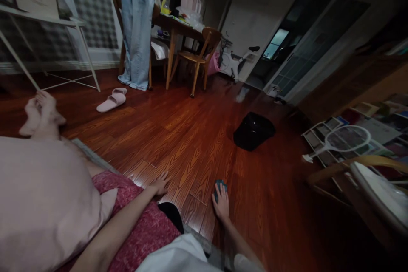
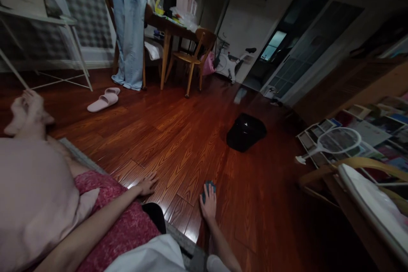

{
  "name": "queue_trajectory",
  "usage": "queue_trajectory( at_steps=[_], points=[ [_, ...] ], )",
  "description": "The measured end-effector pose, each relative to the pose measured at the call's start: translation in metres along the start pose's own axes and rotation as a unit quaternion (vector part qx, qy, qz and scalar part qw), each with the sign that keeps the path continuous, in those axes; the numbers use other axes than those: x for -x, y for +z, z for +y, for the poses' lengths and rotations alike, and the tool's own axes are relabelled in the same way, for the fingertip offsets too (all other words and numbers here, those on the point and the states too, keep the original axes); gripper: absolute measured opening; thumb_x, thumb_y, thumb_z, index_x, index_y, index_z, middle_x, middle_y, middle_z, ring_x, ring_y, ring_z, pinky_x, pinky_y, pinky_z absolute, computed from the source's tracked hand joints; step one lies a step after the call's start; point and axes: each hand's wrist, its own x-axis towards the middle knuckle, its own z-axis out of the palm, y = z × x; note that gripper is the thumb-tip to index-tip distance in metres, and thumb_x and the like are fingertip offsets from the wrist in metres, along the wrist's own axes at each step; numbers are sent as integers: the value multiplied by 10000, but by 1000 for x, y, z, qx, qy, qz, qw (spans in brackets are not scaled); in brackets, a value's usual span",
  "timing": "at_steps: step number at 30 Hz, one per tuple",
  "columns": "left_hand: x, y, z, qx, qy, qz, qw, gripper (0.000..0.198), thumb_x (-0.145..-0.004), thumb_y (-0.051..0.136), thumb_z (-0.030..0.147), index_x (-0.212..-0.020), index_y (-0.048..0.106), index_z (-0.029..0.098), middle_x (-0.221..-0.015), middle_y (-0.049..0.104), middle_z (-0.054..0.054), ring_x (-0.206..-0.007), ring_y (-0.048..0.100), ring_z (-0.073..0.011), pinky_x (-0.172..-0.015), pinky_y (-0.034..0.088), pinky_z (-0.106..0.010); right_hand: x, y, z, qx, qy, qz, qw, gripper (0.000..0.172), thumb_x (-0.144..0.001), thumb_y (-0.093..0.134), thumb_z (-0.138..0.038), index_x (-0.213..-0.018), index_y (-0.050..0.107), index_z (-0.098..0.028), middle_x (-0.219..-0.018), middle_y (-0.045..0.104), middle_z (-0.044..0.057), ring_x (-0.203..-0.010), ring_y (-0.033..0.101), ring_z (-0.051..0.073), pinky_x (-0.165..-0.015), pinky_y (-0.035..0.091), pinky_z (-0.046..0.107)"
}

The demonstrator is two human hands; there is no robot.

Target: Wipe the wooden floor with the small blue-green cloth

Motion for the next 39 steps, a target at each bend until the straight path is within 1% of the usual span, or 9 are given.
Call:
queue_trajectory(
  at_steps=[4, 8, 11, 15, 19, 22, 26, 33, 39],
  points=[
    [0, 0, 1, -5, 0, 3, 1000, 902, -780, 588, 354, -1601, 255, 183, -1679, -35, -130, -1545, -17, -316, -1218, 130, -582, -38, 10, -1, -6, 166, 74, 983, 678, -973, 239, -467, -1550, 395, -145, -1635, 325, 147, -1525, 227, 288, -1207, 227, 512],
    [4, -3, 4, 1, -5, -6, 1000, 904, -786, 592, 345, -1603, 243, 179, -1678, -46, -131, -1545, -29, -319, -1216, 121, -594, -72, 25, -41, -43, 234, 133, 962, 716, -968, 227, -494, -1558, 370, -114, -1622, 311, 217, -1518, 206, 356, -1171, 212, 608],
    [4, -3, 5, 12, -6, -6, 1000, 901, -783, 612, 345, -1598, 261, 187, -1680, -33, -133, -1544, -26, -330, -1211, 118, -612, -86, 33, -82, -72, 161, 128, 976, 697, -975, 217, -509, -1560, 377, -164, -1623, 328, 185, -1519, 203, 342, -1171, 195, 620],
    [0, 1, 3, 24, -10, 36, 999, 788, -811, 600, 311, -1558, 363, 227, -1692, 79, -106, -1546, 83, -332, -1218, 142, -603, -86, 40, -147, -66, 8, 28, 997, 667, -989, 296, -485, -1567, 356, -157, -1660, 264, 144, -1540, 154, 303, -1211, 156, 553],
    [-6, 4, 2, 48, -32, 124, 991, 684, -852, 520, 219, -1527, 414, 197, -1676, 204, -128, -1480, 338, -322, -1216, 257, -517, -71, 46, -207, -81, -110, -40, 990, 661, -995, 370, -488, -1586, 310, -196, -1682, 211, 111, -1552, 130, 279, -1227, 139, 521],
    [-10, 7, -1, 71, -34, 151, 985, 714, -865, 481, 188, -1564, 337, 162, -1675, 194, -155, -1451, 393, -321, -1197, 318, -484, -64, 49, -223, -110, -203, -69, 971, 665, -991, 396, -537, -1585, 312, -249, -1677, 239, 79, -1552, 152, 261, -1229, 170, 503],
    [-13, 12, -3, 84, -6, 172, 981, 774, -852, 505, 188, -1590, 271, 168, -1690, 138, -137, -1499, 296, -316, -1209, 306, -474, -63, 41, -179, -127, -237, -39, 962, 608, -1028, 299, -499, -1591, 289, -268, -1669, 270, 57, -1546, 185, 224, -1218, 229, 474],
    [-24, 24, 23, -23, 142, 197, 970, 836, -847, 625, 274, -1594, 252, 237, -1699, 83, -106, -1552, 101, -300, -1249, 122, -521, -48, 28, -30, -31, -84, 39, 995, 610, -1007, 229, -382, -1580, 332, -199, -1660, 286, 87, -1547, 179, 236, -1212, 238, 484],
    [-47, 49, 31, -87, 144, 190, 967, 866, -908, 584, 579, -1605, 229, 209, -1682, 128, -156, -1551, 97, -313, -1233, 100, -570, -33, 35, 0, -18, -59, 59, 996, 646, -1005, 209, -428, -1608, 242, -196, -1668, 258, 96, -1551, 167, 254, -1206, 248, 532]
  ],
)
